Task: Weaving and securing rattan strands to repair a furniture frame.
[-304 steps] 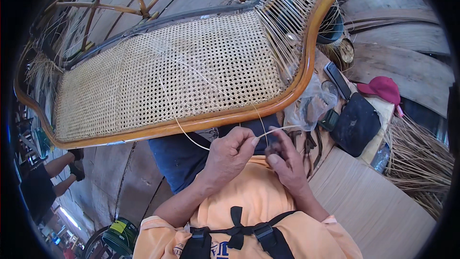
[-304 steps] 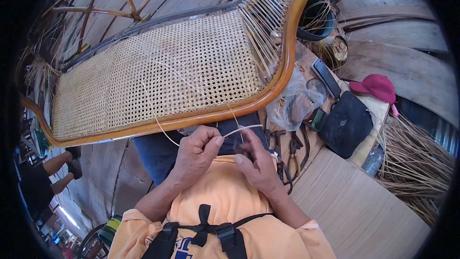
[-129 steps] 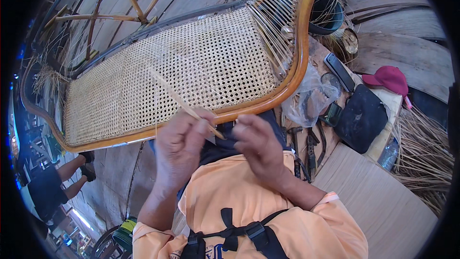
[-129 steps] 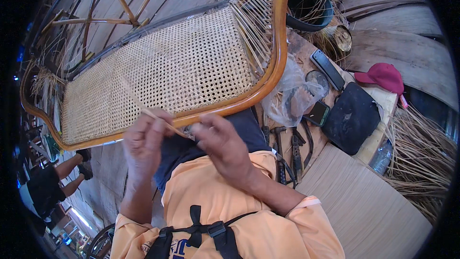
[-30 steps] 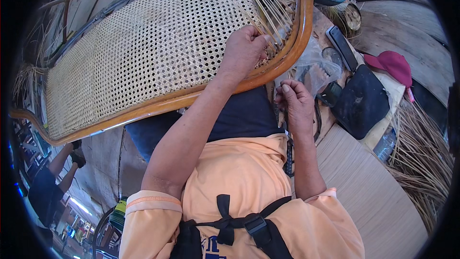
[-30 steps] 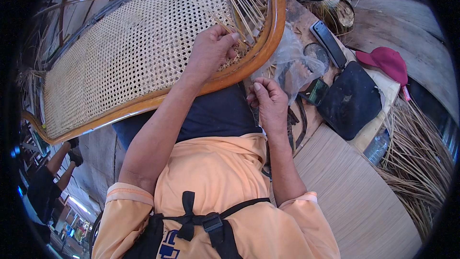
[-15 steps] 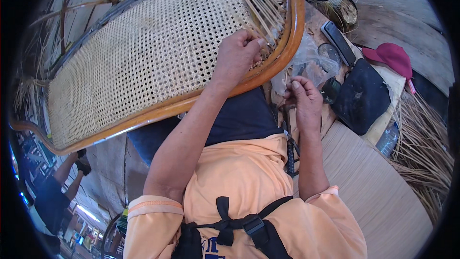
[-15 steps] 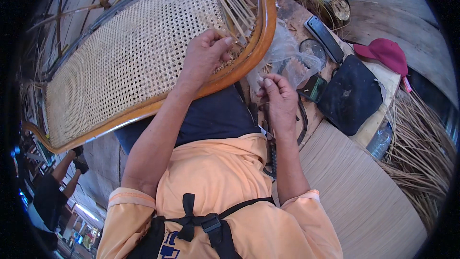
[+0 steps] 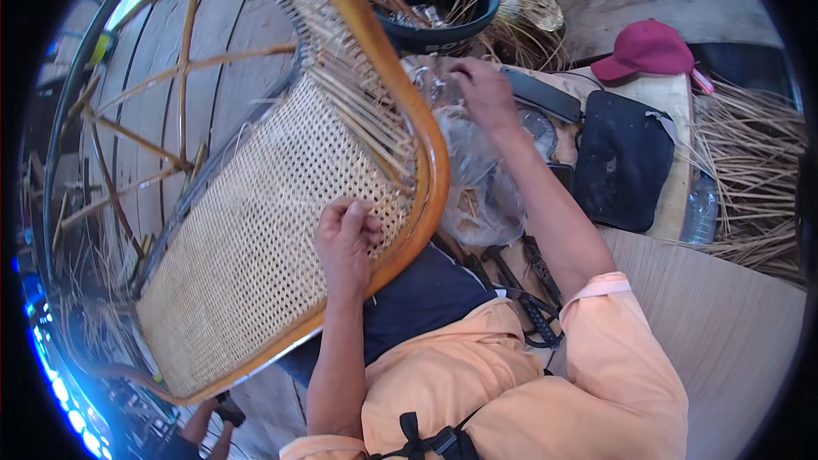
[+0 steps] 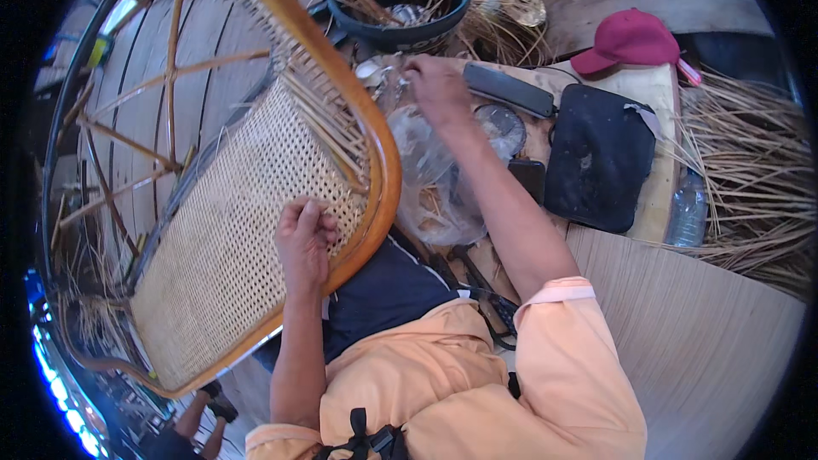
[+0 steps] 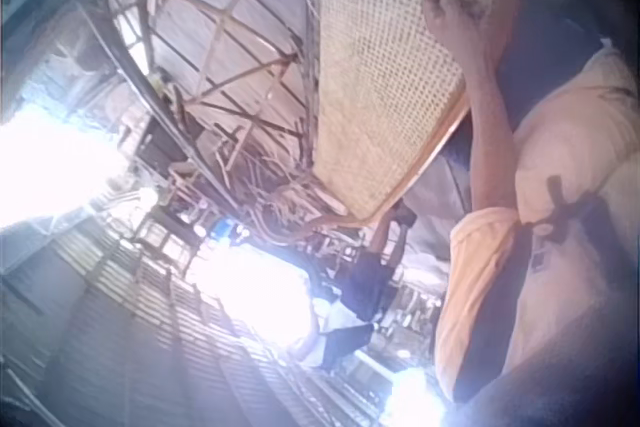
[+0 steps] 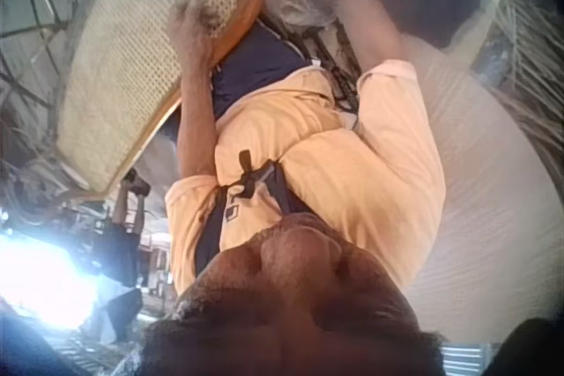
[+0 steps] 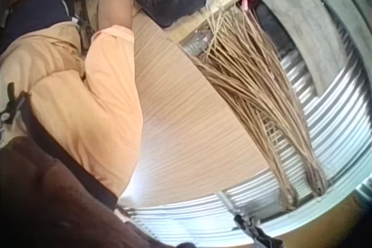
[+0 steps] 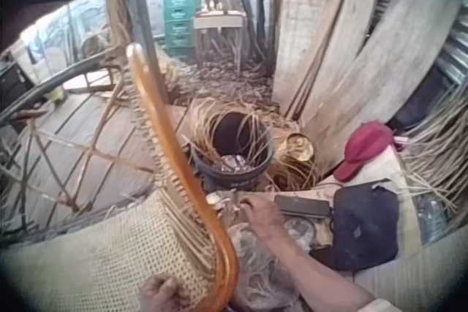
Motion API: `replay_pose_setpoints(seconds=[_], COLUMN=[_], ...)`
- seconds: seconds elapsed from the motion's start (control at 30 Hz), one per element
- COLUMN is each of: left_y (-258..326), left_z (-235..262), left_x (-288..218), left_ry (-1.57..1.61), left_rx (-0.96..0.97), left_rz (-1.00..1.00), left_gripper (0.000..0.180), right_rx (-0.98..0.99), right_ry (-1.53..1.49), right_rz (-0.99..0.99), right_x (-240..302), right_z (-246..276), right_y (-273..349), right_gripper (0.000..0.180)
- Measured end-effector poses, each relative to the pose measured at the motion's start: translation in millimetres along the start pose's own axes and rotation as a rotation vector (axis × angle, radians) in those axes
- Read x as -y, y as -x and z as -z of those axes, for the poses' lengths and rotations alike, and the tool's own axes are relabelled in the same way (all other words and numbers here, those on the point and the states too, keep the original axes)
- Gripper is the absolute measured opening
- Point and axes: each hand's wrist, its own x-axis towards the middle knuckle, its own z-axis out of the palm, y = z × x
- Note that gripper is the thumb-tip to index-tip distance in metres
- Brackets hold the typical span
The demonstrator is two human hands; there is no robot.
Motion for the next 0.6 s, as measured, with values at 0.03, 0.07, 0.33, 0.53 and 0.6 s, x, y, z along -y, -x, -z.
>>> replay_pose_setpoints(seconds=[0.03, 0.07, 0.33, 0.53, 0.6], left_y=[0.0, 0.3, -0.6, 2.3, 4.6], left_z=[-1.0, -2.2, -3.3, -0.3, 8.4], left_x=[0.8, 1.7, 6.7, 7.7, 11.7], left_ry=[-0.007, -0.009, -0.05, -0.124, -0.161], left_rx=[0.025, 0.003, -0.013, -0.046, -0.047], left_rz=[0.0, -0.006, -0.145, -0.198, -0.179], left_gripper=[0.011, 0.009, 0.006, 0.003, 0.002], right_rx=[-0.024, -0.025, 0.02, -0.008, -0.01], right_ry=[0.006, -0.011, 0.057, 0.126, 0.133], right_rz=[-0.009, 0.004, -0.029, 0.028, 0.039], right_x=[-7.0, -14.3, -22.3, -31.5, -31.6], right_z=[-6.8, -12.9, -36.2, -49.4, -50.8], right_y=[-8.0, -15.0, -40.8, -53.3, -60.3], right_gripper=[0.018, 0.018, 0.016, 0.014, 0.015])
